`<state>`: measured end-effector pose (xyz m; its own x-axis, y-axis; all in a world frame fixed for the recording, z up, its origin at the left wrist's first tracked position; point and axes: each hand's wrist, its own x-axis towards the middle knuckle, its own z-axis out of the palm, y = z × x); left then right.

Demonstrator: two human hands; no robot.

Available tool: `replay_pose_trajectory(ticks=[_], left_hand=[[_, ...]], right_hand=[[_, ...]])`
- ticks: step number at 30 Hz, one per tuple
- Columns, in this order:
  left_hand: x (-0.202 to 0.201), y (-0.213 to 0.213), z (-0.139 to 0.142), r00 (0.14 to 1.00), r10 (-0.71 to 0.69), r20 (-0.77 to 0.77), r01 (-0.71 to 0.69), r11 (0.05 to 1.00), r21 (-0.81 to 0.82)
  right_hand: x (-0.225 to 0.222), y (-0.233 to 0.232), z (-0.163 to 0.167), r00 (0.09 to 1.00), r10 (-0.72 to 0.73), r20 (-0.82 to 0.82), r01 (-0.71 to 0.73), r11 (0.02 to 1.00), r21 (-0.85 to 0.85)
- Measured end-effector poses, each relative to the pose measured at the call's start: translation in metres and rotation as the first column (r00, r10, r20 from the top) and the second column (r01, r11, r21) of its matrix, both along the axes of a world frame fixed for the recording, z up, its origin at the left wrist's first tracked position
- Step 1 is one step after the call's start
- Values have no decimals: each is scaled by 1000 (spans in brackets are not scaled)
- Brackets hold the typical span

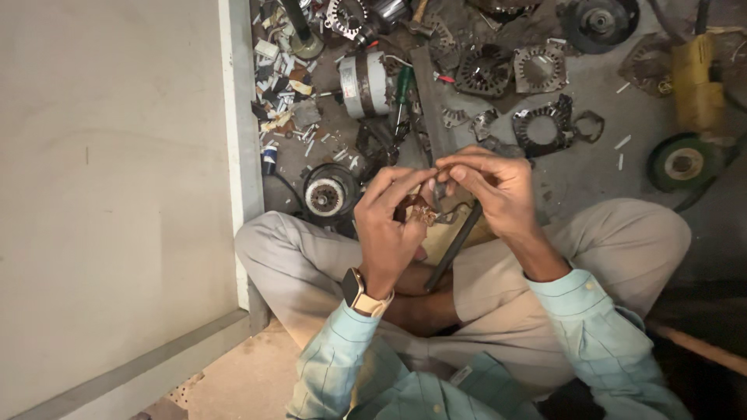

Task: The person sits on the floor of a repair workshop among scattered motor parts and works on a small electric motor component. They hold the part with pliers, hammer it, and file it, manipulating small metal pieces by hand throughout the clip.

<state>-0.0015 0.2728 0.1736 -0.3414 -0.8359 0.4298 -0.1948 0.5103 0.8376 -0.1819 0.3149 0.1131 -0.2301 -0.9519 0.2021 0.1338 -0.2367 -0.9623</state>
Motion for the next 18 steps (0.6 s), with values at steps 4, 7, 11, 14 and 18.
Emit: replay_pose_trajectory(ticks=[4,7,11,14,18], left_hand=[[-4,4,0,999,-20,-41,25,993,112],[-5,5,0,999,-45,-14,45,999,-6],[-6,7,-3,996,-80,-33,81,996,42],[-5,8,-5,991,-90,-95,102,986,135],[-2,7,-7,980,-66,-186,131,923,361]], right_hand=[[1,-1,-3,997,-59,-43,58,998,-26],[3,-1,-8,993,-98,-58,97,995,-28],[3,-2,-11,984,-136,-118,131,990,-45],[1,-1,-7,997,-60,-53,58,998,-37],[0,-1,2,988,97,116,-92,995,-48]])
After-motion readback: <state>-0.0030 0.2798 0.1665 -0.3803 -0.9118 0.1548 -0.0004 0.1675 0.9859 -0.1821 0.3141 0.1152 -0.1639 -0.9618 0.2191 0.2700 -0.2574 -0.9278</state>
